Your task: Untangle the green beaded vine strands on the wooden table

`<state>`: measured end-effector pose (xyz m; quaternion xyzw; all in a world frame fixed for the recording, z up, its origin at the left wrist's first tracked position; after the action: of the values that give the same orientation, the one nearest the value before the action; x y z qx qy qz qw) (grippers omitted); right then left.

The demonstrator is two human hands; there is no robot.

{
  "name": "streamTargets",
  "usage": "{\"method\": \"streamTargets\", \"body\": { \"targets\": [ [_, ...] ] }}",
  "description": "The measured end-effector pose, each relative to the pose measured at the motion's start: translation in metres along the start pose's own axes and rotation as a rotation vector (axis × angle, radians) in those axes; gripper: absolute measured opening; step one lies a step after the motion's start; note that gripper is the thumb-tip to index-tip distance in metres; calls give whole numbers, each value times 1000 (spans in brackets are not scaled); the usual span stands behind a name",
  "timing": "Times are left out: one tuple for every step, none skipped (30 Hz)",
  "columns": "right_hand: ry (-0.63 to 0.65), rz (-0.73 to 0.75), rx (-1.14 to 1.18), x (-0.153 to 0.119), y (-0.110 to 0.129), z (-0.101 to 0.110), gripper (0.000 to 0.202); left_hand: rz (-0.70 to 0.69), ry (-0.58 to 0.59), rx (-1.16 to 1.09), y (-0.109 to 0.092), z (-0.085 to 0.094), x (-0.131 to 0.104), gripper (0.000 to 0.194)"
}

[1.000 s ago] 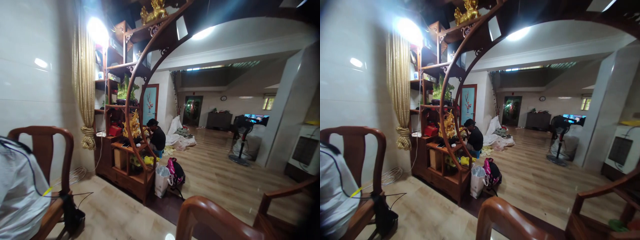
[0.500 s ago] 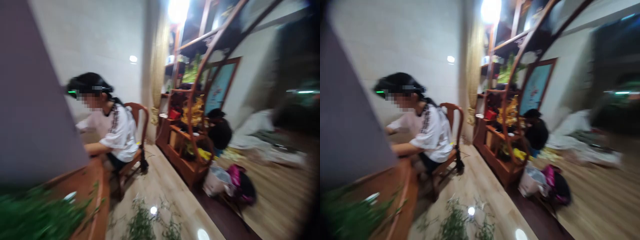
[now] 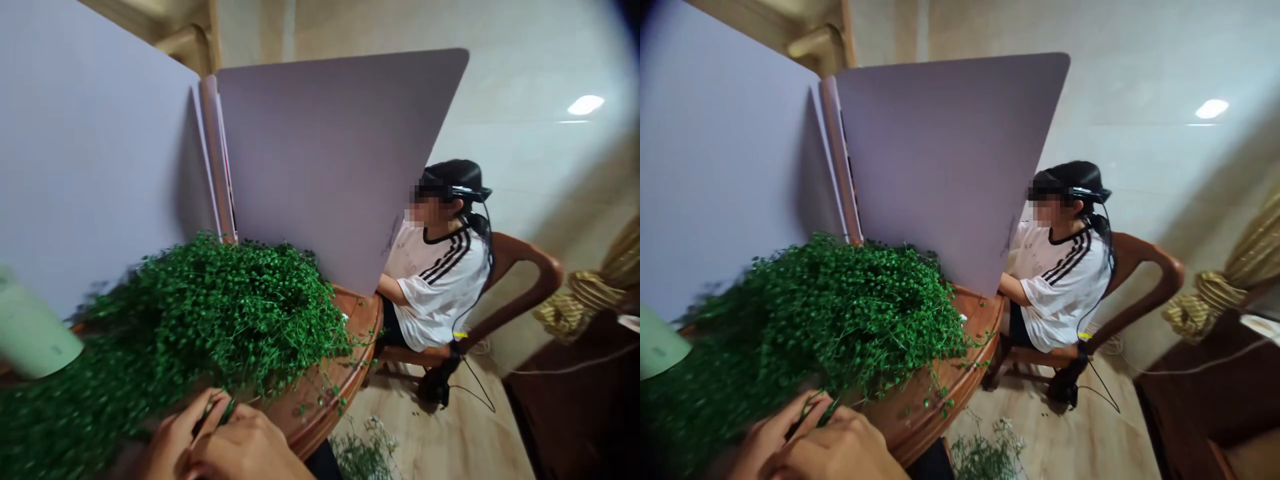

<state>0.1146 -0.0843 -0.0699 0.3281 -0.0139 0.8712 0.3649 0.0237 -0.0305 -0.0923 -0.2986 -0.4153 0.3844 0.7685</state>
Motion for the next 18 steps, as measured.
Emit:
{"method": "streamTargets", "body": {
  "targets": [
    [-34,20,-6,0,3,7,17,24,-16,-20,-2,2,4,37],
    [-60,30,-5,0,5,14,19,56,-40,-37,-2,4,7,36],
    [-80,30,-8,0,7,20,21,98,-65,-53,-1,6,9,34],
    [-98,24,-18,0,7,26,23,139,-84,-72,1,8,11,32],
    [-110,22,-28,1,7,30,25,171,-97,-96,4,8,13,31],
    [-116,22,-31,1,8,34,26,196,-105,-121,8,8,14,32],
    [-118,25,-27,1,9,38,27,216,-111,-147,12,7,15,33],
    [-117,25,-18,1,9,40,28,230,-123,-169,16,7,16,34],
    [-114,21,-1,1,9,42,29,236,-134,-192,20,6,16,37],
    [-114,11,22,0,8,44,30,237,-134,-211,21,4,16,40],
    [-115,-5,51,-1,7,46,31,229,-139,-228,21,3,16,42],
    [-122,-22,83,-2,5,46,32,210,-115,-248,17,0,16,42],
    [-133,-36,117,-3,3,47,33,183,-68,-264,10,-6,17,41],
    [-152,-49,153,-5,1,47,33,159,-30,-273,3,-9,17,39],
    [-179,-63,189,-7,-2,47,33,152,-6,-281,-3,-12,17,38],
    [-209,-77,226,-9,-6,48,31,154,-17,-286,-8,-10,17,35],
    [-237,-90,262,-10,-9,48,29,155,-34,-288,-13,-8,18,34],
    [-263,-95,293,-11,-10,50,25,162,-52,-291,-16,-5,18,34]
  ]
}}
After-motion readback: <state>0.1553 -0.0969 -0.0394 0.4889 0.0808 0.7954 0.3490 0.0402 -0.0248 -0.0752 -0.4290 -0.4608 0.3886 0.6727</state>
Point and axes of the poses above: each hand's wrist, its own x-axis towards the middle knuckle, its own z-axis out of the back of the hand, y = z × x, the point moved 10 cm from there along x, towards the middle knuckle, and after that the axes turned 11 degrees about -x, right-handed, at the moved point
